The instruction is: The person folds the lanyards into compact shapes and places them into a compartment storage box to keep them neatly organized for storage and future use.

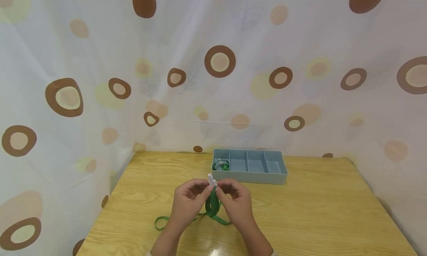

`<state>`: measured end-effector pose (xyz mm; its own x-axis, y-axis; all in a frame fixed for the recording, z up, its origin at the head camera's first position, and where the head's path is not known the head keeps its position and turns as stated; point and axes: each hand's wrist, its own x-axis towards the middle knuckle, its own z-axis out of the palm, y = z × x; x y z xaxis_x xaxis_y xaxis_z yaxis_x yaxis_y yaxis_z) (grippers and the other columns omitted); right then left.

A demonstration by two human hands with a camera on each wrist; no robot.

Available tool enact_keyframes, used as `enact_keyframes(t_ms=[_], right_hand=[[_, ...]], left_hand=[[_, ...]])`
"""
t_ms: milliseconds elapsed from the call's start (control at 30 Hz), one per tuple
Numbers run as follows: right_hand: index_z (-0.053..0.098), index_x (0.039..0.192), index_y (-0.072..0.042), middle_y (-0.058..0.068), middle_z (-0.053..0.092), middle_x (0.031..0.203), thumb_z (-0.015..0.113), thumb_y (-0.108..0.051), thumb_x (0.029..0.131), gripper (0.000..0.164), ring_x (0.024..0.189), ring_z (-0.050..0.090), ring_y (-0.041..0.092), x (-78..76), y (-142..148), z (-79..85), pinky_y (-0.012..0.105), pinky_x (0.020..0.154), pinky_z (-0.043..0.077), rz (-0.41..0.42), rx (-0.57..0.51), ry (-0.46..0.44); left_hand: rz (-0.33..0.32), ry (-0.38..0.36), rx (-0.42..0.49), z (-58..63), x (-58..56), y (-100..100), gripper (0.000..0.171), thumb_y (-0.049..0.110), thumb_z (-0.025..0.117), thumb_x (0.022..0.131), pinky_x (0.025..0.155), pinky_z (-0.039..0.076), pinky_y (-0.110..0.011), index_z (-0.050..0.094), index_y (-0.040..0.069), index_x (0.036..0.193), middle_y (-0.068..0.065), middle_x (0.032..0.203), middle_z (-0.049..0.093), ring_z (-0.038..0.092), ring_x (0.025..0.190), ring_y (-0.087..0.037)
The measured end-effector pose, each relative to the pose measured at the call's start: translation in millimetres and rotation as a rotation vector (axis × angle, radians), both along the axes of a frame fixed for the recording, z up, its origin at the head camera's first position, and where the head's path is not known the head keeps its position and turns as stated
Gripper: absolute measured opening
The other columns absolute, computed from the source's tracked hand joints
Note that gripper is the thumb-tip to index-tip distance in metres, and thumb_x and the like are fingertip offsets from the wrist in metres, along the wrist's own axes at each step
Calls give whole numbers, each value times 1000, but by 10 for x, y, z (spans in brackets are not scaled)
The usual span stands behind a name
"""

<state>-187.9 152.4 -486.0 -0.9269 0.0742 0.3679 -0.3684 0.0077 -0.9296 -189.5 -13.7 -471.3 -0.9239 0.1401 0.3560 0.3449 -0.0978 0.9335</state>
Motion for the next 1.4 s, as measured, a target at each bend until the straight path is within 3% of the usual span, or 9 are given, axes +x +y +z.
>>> enact_keyframes(t_ms=[300,533,633,800,933,1100,1233,1400], right_hand=[[73,96,1,-8,74,89,74,11,91,12,79,67,8,24,35,5,23,75,58,-39,75,68],[75,98,4,-3,74,98,71,19,89,18,89,68,6,4,81,-14,21,81,60,68,87,249],[76,102,6,0,74,102,69,20,91,20,97,70,5,4,86,-27,20,87,61,104,67,286],[74,111,9,-1,74,106,68,19,92,22,98,71,6,20,64,-44,21,86,61,150,20,281],[72,114,10,-5,76,106,71,19,91,24,93,71,7,34,41,-35,21,82,61,142,-10,260],[68,117,13,3,77,105,71,18,90,28,91,71,7,57,12,-35,22,80,61,123,-21,220],[70,107,5,13,72,102,77,12,90,20,89,69,10,95,-27,-97,23,80,60,96,48,194],[78,100,-12,10,70,100,83,6,87,22,87,63,18,127,-94,-186,25,77,56,39,205,305]], left_hand=[[-57,18,-17,-4,10,-4,19,9,79,97,91,64,-31,79,3,115,-17,114,78,76,99,-13],[-32,33,-31,13,-4,-14,16,12,77,99,88,64,-30,78,3,111,-17,110,79,76,96,-13],[-15,28,-25,21,-9,-12,15,12,78,99,87,64,-30,78,4,111,-16,109,79,76,96,-13],[6,37,10,16,-6,7,15,8,77,98,87,64,-30,77,1,111,-20,108,79,76,95,-13],[27,36,35,15,2,29,15,7,77,98,86,64,-29,76,-1,111,-23,107,78,76,94,-13],[115,52,53,3,3,39,13,7,76,98,87,64,-29,75,1,110,-19,105,78,77,94,-14],[210,92,85,6,-15,48,13,8,76,99,86,64,-29,74,1,110,-18,104,77,76,95,-15],[282,113,135,16,-31,50,16,9,76,99,86,64,-28,72,-1,112,-18,109,75,75,98,-17]])
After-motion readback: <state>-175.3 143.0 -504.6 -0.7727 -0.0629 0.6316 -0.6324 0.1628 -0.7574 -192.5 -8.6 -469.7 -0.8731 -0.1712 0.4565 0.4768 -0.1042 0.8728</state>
